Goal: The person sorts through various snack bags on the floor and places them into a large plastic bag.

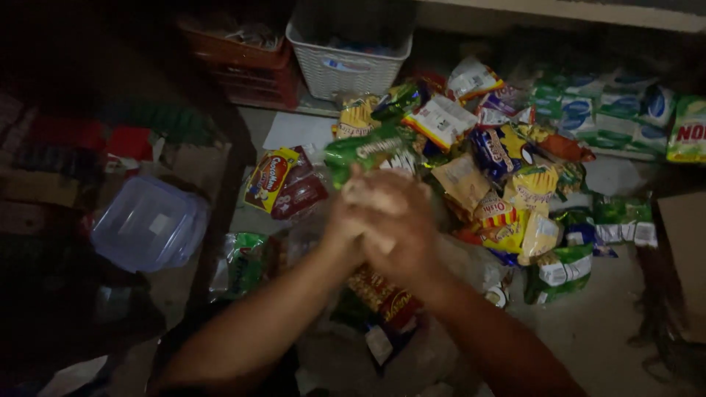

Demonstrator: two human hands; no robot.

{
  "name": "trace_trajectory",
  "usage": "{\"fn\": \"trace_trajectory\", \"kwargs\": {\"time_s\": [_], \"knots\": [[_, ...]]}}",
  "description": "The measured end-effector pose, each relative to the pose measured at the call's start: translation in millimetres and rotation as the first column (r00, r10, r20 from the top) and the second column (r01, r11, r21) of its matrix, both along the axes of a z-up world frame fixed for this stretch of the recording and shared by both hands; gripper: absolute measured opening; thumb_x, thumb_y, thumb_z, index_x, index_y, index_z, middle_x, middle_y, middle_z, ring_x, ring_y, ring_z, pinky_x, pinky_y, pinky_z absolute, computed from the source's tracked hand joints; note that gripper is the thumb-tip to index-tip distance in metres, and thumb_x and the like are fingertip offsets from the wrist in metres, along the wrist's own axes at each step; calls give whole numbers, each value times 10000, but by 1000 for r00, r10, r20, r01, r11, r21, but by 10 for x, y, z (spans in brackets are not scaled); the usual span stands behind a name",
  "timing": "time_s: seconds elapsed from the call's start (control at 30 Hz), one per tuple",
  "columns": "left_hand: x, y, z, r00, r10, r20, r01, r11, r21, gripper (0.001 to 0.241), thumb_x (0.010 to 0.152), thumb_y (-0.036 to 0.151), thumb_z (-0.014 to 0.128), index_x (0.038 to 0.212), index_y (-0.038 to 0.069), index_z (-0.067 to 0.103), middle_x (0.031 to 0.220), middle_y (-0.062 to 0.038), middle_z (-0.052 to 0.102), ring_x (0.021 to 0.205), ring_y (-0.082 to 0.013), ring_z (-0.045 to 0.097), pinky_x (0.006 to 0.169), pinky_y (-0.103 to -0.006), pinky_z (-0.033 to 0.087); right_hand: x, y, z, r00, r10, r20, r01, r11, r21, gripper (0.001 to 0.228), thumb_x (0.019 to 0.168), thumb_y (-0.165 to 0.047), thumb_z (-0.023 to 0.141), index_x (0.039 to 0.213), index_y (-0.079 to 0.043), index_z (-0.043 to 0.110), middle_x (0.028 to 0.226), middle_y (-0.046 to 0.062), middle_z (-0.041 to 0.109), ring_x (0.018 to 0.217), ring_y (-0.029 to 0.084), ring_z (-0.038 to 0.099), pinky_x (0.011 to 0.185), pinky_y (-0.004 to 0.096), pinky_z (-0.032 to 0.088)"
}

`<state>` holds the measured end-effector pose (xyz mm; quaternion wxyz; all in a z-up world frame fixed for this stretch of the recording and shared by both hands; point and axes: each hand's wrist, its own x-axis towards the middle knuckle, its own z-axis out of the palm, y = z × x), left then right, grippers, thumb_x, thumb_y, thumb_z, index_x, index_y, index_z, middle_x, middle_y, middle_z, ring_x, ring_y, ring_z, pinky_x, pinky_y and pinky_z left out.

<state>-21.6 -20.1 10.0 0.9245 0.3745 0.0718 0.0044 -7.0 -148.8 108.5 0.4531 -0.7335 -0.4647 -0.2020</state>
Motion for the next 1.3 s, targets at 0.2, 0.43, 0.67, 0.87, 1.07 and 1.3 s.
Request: {"fn": "trace_trajectory", "kwargs": {"time_s": [0.2,0.43,0.67,0.87,1.07,1.3], "knots": [[-38,126,756,983,124,-137,-168,910,-379,741,985,614,476,1431,28,553,1413,-163,629,1268,-324,614,1102,-454,482,277,5,-464,999,-7,34,-1,971,238,328,929,-187,656,1234,-76,611,1274,101,575,1212,341,572,1104,502,447],[-95,199,703,985,16,-170,-83,915,-394,775,985,633,448,1460,26,521,1441,-182,597,1279,-350,600,1121,-479,457,663,-247,-546,907,-164,-388,265,938,222,214,1053,-107,599,1239,-38,679,1271,108,674,1196,329,660,1074,444,508],[-199,204,900,961,132,-242,-190,953,-236,769,991,638,418,1457,37,528,1417,-211,596,1270,-357,602,1097,-512,482,126,-73,-155,992,36,120,-46,996,82,295,908,-151,725,1199,-128,689,1308,122,607,1212,348,595,1030,511,467],[-309,613,1090,953,137,-272,-150,988,-28,731,960,621,410,1421,68,537,1406,-193,628,1251,-361,639,1025,-523,543,916,-1024,-473,877,-211,-432,22,915,-404,525,876,-193,758,1369,-124,592,1530,195,469,1359,376,523,1082,458,459],[-526,315,381,928,-369,-45,317,724,612,588,872,333,736,1410,148,585,1462,-161,608,1378,-375,566,1164,-532,461,468,-1667,-560,535,-377,-756,-609,448,-655,761,721,-223,818,1437,-170,564,1581,100,379,1344,286,543,1065,415,486],[-1125,-532,139,665,-742,-85,-84,-187,979,658,666,199,795,1270,431,677,1646,-75,328,1520,-443,224,1076,-712,255,436,-2201,-1489,148,-493,-857,-518,699,-492,720,752,-158,730,1448,-116,553,1442,105,617,1282,270,616,1004,434,519]]}}
